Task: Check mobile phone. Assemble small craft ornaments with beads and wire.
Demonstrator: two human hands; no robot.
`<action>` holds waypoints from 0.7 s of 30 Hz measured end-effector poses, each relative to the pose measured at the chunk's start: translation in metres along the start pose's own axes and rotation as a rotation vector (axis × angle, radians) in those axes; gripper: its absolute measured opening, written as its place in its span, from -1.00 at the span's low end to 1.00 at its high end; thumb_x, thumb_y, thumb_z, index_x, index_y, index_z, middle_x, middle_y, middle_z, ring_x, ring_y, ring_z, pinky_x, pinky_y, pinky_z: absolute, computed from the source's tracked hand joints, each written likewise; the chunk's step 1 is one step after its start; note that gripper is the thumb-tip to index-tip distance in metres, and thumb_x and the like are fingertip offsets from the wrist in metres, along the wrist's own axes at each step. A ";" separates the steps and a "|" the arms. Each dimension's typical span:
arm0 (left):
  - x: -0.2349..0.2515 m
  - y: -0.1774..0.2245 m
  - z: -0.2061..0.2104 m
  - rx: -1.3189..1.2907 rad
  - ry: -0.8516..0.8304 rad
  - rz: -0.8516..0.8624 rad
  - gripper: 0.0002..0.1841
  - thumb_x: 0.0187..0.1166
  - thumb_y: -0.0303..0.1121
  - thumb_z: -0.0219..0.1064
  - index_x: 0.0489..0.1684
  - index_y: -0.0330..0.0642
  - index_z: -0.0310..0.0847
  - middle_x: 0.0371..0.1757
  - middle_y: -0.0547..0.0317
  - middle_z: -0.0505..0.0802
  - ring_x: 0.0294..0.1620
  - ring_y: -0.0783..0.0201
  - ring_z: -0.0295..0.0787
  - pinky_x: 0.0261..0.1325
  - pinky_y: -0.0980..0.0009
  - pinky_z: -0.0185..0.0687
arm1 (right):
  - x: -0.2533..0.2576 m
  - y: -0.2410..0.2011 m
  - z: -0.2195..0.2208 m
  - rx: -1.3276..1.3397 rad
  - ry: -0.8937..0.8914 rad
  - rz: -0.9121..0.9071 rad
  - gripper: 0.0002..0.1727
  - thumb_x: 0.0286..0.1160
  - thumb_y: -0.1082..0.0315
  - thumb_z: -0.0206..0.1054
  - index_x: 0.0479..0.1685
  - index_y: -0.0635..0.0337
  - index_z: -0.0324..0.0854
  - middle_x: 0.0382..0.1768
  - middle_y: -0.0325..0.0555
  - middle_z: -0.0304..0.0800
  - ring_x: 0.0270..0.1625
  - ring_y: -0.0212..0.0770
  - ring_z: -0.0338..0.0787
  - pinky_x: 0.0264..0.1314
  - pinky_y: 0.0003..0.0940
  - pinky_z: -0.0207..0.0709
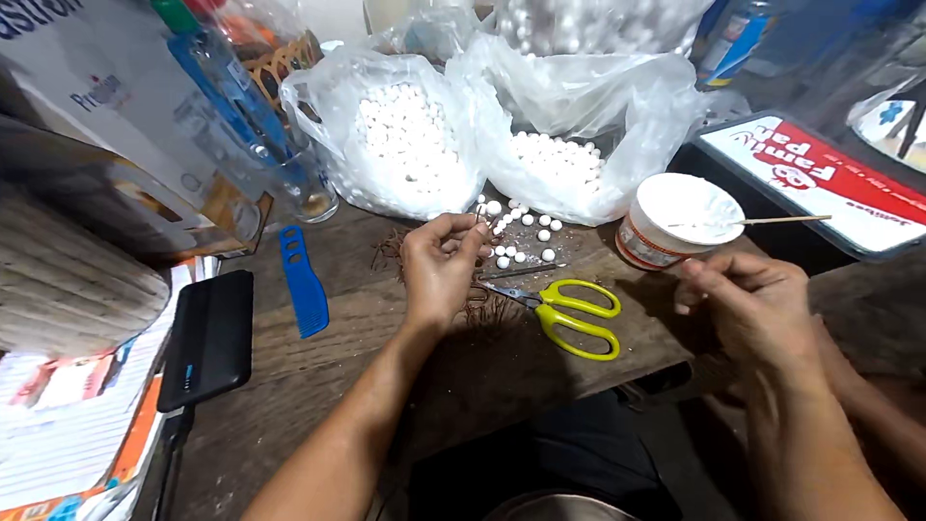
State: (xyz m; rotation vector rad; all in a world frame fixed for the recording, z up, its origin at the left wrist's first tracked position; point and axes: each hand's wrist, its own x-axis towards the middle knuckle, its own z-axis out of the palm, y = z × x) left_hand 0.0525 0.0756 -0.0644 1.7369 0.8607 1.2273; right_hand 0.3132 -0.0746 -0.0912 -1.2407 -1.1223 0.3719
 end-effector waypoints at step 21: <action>-0.010 -0.011 0.014 0.017 -0.012 0.293 -0.91 0.44 -0.61 0.41 -0.20 -0.45 0.78 -0.12 0.19 0.81 -0.15 0.68 0.72 -0.08 0.75 0.68 | 0.021 -0.034 -0.054 0.182 0.394 -0.002 -0.55 0.87 0.39 -0.17 -0.20 -0.01 0.70 -0.48 -0.53 0.77 -0.50 -0.58 0.72 -0.38 -0.68 0.65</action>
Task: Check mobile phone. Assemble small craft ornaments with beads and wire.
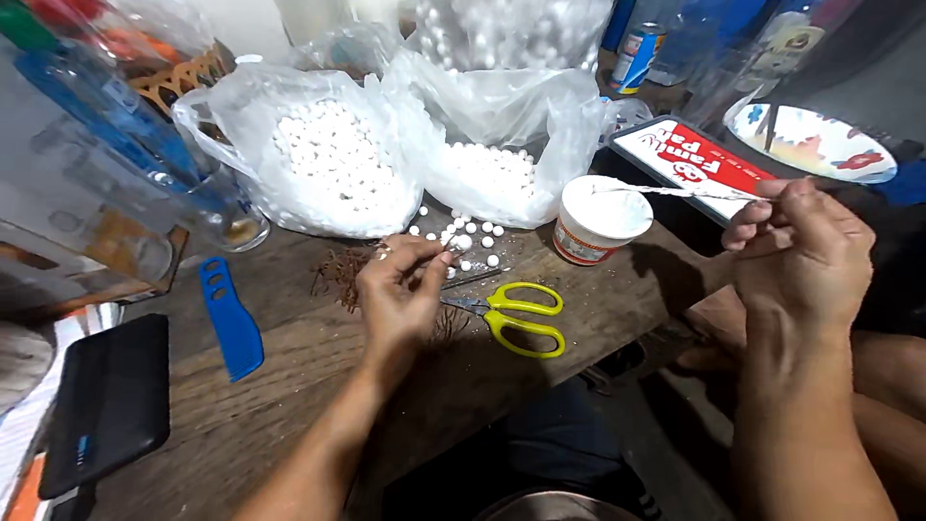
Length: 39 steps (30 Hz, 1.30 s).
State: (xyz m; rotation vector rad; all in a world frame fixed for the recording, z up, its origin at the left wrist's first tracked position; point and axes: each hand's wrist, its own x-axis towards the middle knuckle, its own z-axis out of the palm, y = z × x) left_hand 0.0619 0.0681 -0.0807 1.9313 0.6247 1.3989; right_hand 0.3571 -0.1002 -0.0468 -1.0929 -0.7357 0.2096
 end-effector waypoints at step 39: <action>-0.002 -0.002 0.004 0.084 -0.027 0.123 -0.94 0.42 -0.58 0.44 -0.32 -0.40 0.82 -0.23 0.10 0.79 -0.33 0.62 0.63 -0.23 0.77 0.55 | -0.044 0.019 0.081 0.149 -0.240 0.126 -0.53 0.81 0.44 -0.10 -0.28 0.05 0.79 -0.54 -0.44 0.79 -0.56 -0.54 0.73 -0.46 -0.65 0.66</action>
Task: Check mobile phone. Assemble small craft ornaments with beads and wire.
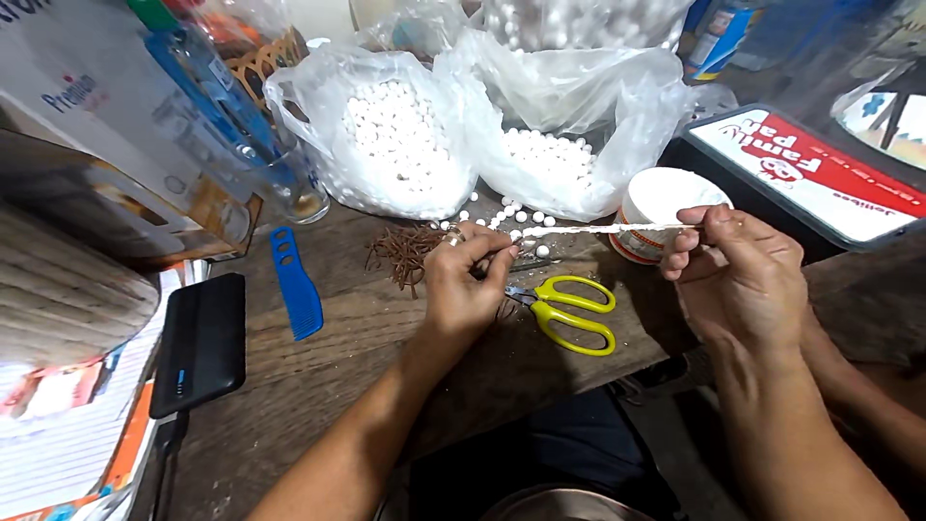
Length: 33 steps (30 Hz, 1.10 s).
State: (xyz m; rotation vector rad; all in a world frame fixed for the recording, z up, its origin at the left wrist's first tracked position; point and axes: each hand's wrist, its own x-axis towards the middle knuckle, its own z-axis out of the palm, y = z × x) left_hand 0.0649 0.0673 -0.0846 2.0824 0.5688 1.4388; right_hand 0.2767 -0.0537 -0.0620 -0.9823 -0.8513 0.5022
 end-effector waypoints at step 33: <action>0.013 -0.003 -0.016 -0.056 0.129 -0.227 -0.95 0.45 -0.63 0.44 -0.23 -0.39 0.75 -0.12 0.16 0.77 -0.24 0.64 0.69 -0.17 0.74 0.64 | 0.043 0.029 0.066 -1.077 -0.594 -0.469 -0.84 0.51 0.50 0.35 -0.12 0.36 0.84 -0.26 0.19 0.87 -0.19 0.20 0.86 -0.07 0.15 0.68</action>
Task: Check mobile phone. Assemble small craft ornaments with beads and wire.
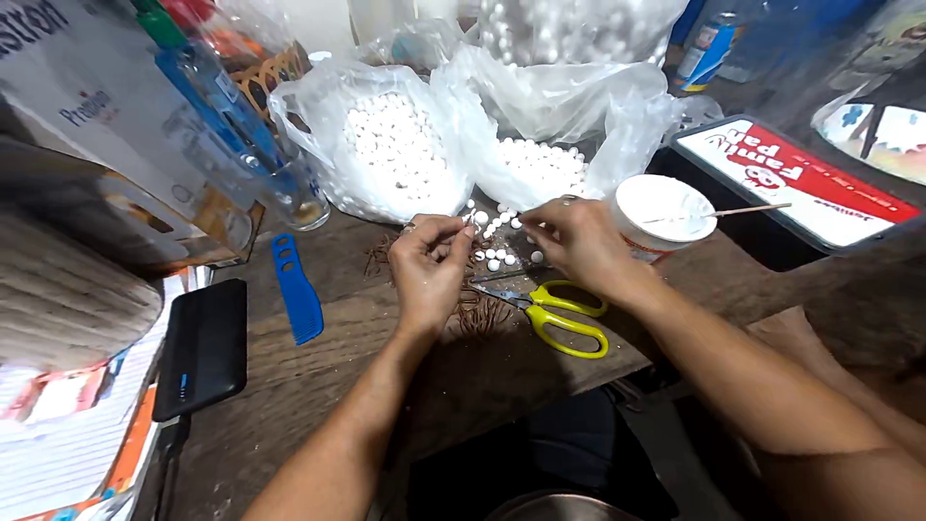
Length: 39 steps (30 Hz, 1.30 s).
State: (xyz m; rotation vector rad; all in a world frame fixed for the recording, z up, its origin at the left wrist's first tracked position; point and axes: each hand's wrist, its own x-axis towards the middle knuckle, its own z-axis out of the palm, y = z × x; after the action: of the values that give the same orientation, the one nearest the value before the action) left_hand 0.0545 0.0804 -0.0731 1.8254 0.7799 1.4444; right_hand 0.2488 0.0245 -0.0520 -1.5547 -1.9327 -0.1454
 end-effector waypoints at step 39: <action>-0.001 -0.008 0.005 0.150 0.001 0.207 -0.95 0.40 -0.62 0.43 -0.30 -0.42 0.80 -0.19 0.04 0.74 -0.34 0.59 0.61 -0.25 0.77 0.54 | 0.029 0.019 0.016 1.467 -0.166 0.331 -0.64 0.44 0.71 0.13 -0.03 0.22 0.79 -0.18 -0.19 0.92 -0.23 -0.41 0.88 -0.09 -0.54 0.78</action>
State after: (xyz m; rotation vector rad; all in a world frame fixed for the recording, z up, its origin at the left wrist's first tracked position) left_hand 0.0586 0.0835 -0.0809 2.0704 0.7345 1.5516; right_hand 0.2574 0.0616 -0.0542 -0.7725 -1.1858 1.2682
